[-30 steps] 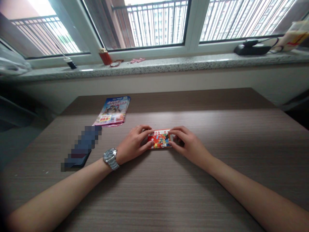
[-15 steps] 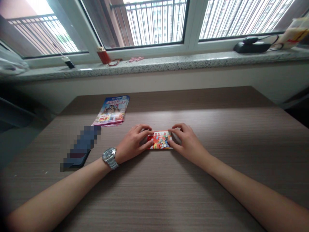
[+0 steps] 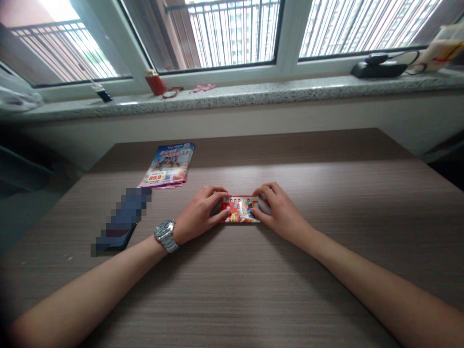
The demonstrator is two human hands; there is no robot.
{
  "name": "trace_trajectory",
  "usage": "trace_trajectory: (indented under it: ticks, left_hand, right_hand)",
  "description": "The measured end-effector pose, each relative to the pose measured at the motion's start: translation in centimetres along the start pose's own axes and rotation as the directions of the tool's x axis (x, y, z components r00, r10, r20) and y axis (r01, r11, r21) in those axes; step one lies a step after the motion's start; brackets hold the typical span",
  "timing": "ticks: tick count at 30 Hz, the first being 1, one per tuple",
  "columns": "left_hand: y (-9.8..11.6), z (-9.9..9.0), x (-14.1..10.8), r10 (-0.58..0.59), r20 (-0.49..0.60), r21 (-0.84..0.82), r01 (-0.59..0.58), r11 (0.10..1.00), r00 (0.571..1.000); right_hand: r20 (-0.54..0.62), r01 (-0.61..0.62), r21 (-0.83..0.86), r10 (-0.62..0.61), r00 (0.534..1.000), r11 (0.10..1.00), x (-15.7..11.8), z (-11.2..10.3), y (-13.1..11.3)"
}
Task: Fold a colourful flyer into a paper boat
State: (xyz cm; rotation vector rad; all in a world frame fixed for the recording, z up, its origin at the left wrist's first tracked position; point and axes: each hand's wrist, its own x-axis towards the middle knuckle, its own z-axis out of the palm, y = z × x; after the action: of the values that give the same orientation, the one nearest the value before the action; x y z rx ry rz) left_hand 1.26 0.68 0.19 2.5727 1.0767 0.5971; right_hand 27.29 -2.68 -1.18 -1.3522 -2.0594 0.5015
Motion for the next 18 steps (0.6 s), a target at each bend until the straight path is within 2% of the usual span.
trace_trajectory:
  ticks: [7,18]
  left_hand:
    - [0.14,-0.23,0.08,0.000,0.008,-0.057,0.000,0.998,1.000]
    - [0.47,-0.78,0.01,0.007,0.000,-0.193,-0.007,0.981,1.000]
  right_hand:
    - [0.009,-0.016,0.030,0.015,1.000,0.999,-0.26,-0.06,-0.18]
    - [0.054,-0.114,0.330,0.102,0.993,0.937,-0.44,-0.28,-0.23]
